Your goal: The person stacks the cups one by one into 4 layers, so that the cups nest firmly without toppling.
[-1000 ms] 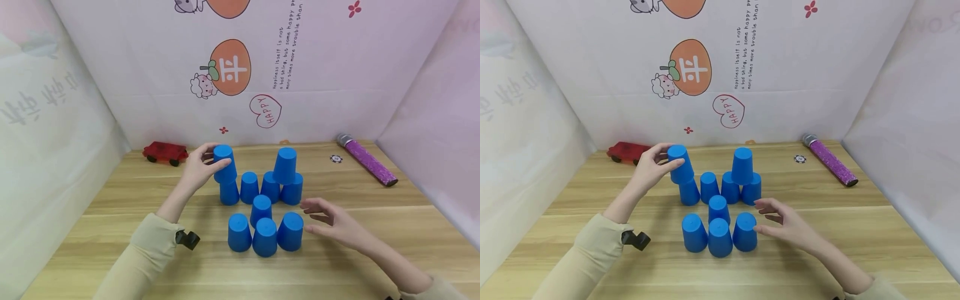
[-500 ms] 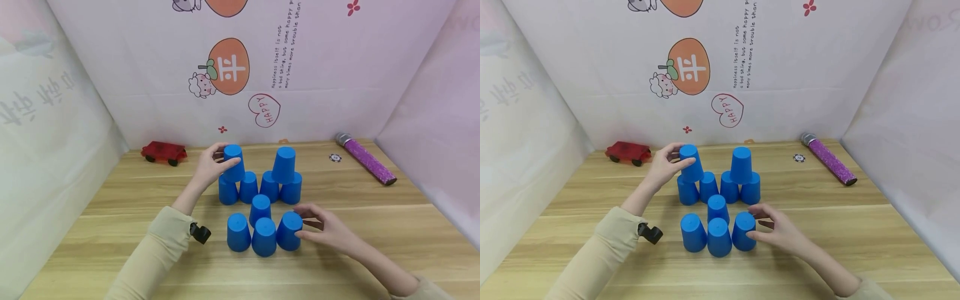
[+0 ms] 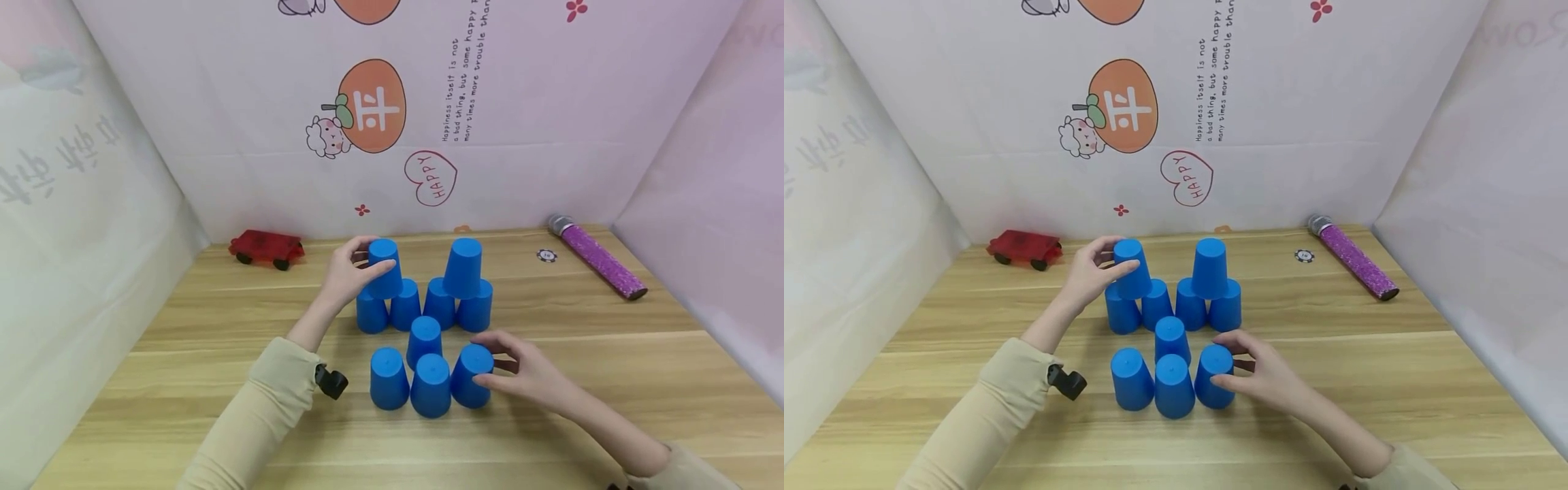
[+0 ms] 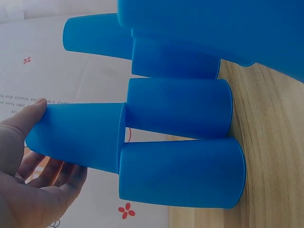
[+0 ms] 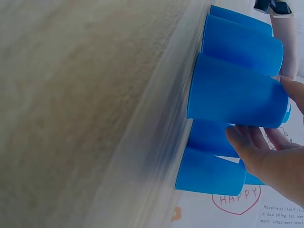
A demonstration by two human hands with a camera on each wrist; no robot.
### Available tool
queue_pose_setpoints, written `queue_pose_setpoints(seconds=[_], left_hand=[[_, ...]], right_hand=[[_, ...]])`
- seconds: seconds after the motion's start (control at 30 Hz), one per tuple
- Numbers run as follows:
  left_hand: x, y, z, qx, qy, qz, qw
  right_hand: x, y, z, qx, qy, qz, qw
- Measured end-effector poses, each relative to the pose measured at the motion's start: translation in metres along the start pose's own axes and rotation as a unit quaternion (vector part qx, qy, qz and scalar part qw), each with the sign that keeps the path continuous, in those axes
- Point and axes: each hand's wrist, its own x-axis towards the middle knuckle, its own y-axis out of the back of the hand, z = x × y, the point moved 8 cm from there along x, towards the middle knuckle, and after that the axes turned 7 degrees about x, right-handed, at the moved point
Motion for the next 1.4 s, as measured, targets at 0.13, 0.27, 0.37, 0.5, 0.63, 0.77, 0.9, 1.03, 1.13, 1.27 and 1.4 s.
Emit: queue_pose_setpoints(seconds=[0.13, 0.27, 0.37, 0.5, 0.63, 0.77, 0.9, 1.03, 1.13, 1.27, 1.4], left_hand=[[0.000, 0.000, 0.000, 0.000, 0.000, -0.001, 1.0000], [0.001, 0.002, 0.000, -0.001, 0.000, 0.000, 1.0000], [0.001, 0.002, -0.001, 0.001, 0.000, 0.000, 1.0000], [0.001, 0.002, 0.000, 0.004, -0.001, -0.002, 1.0000], [0.000, 0.002, 0.001, 0.004, -0.003, -0.003, 1.0000], [0.000, 0.002, 0.001, 0.004, -0.001, -0.006, 1.0000], [-0.001, 0.002, 0.000, 0.006, -0.003, -0.008, 0.9999], [-0.003, 0.003, -0.002, 0.003, -0.004, -0.006, 1.0000], [-0.006, 0.005, -0.003, -0.003, -0.007, -0.005, 1.0000], [-0.011, 0.011, -0.001, -0.005, -0.012, -0.004, 0.9999], [-0.017, 0.020, 0.000, -0.002, -0.016, -0.002, 0.9999]], right_hand=[[0.001, -0.001, -0.003, 0.000, 0.008, -0.005, 1.000], [0.002, -0.001, -0.005, 0.000, 0.013, -0.004, 1.000], [0.003, 0.000, -0.005, -0.004, 0.015, -0.004, 1.000], [0.003, 0.000, -0.005, -0.007, 0.013, -0.004, 1.000], [0.004, 0.001, -0.006, -0.010, 0.014, -0.001, 1.000], [0.003, 0.001, -0.007, -0.010, 0.015, -0.001, 1.000], [0.003, 0.001, -0.006, -0.010, 0.014, 0.001, 1.000], [0.002, 0.001, -0.006, -0.011, 0.015, 0.007, 1.000], [0.001, 0.003, -0.006, -0.013, 0.015, 0.015, 1.000], [-0.002, 0.008, -0.005, -0.017, 0.010, 0.028, 0.999], [-0.004, 0.017, -0.005, -0.024, 0.006, 0.042, 0.999]])
